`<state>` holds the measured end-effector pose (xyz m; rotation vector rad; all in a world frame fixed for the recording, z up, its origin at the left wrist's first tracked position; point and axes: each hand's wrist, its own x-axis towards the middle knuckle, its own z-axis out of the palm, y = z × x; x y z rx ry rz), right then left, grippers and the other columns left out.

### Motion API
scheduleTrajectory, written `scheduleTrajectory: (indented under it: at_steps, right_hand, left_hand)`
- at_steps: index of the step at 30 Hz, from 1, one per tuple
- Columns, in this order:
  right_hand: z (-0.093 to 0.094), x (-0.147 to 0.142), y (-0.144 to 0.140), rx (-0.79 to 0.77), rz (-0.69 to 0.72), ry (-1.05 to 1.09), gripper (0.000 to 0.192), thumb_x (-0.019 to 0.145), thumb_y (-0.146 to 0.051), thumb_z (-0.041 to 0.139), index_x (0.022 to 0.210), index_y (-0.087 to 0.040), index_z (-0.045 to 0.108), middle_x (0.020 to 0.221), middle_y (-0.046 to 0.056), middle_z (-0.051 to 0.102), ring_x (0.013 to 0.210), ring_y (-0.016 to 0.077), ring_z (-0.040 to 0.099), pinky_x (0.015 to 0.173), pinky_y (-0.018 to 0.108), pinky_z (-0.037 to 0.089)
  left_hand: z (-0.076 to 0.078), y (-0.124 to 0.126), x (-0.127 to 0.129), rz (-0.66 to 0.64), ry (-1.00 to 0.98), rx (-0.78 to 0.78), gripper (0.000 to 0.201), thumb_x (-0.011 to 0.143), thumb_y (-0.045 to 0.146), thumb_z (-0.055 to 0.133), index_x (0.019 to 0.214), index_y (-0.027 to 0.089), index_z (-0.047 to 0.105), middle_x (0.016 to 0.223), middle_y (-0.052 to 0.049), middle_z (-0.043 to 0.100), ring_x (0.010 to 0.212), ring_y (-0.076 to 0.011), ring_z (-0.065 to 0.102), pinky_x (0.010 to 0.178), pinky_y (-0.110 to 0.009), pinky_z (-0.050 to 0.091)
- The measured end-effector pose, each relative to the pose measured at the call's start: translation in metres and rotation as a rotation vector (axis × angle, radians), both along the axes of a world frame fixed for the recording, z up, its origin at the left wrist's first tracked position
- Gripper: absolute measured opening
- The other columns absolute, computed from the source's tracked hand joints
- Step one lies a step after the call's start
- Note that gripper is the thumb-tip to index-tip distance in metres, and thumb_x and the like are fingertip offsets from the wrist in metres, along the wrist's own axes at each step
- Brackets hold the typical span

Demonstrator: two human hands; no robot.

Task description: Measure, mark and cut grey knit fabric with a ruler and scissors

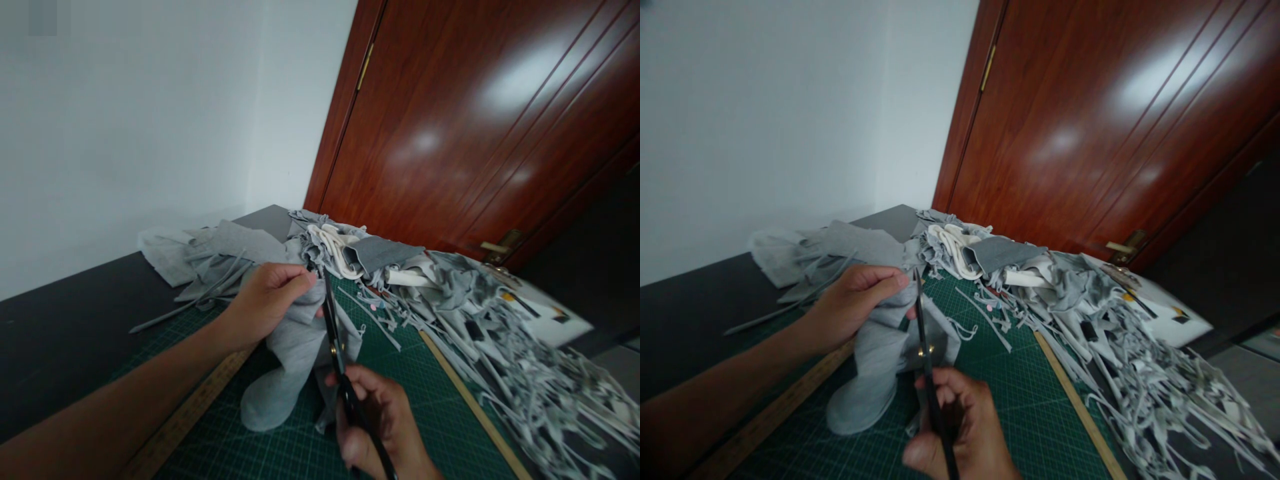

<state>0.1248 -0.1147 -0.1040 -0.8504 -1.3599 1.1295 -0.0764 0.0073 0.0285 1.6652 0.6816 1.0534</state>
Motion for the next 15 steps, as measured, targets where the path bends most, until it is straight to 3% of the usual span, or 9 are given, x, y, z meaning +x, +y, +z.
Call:
scheduleTrajectory:
  at_steps: [10, 15]
  right_hand:
    - [-0.0003, -0.0031, -0.0018, -0.01, -0.009, 0.04, 0.071, 0.074, -0.066, 0.094, 0.125, -0.02, 0.074, 0.067, -0.004, 0.062, 0.05, 0.0085, 0.039, 0.05, 0.023, 0.033]
    - [0.0085, -0.0039, -0.003, -0.02, -0.022, 0.015, 0.072, 0.076, -0.071, 0.091, 0.123, -0.019, 0.074, 0.069, -0.004, 0.062, 0.054, 0.0094, 0.041, 0.054, 0.025, 0.034]
  left_hand:
    - [-0.0102, 0.0036, 0.0007, -0.002, 0.099, 0.101, 0.045, 0.094, 0.049, 0.058, 0.065, 0.02, 0.077, 0.063, -0.004, 0.073, 0.056, -0.0171, 0.057, 0.056, -0.027, 0.038]
    - [-0.01, 0.0027, 0.0012, -0.01, 0.105, 0.122, 0.045, 0.095, 0.047, 0.058, 0.064, 0.019, 0.076, 0.062, -0.004, 0.073, 0.054, -0.0157, 0.055, 0.055, -0.027, 0.036]
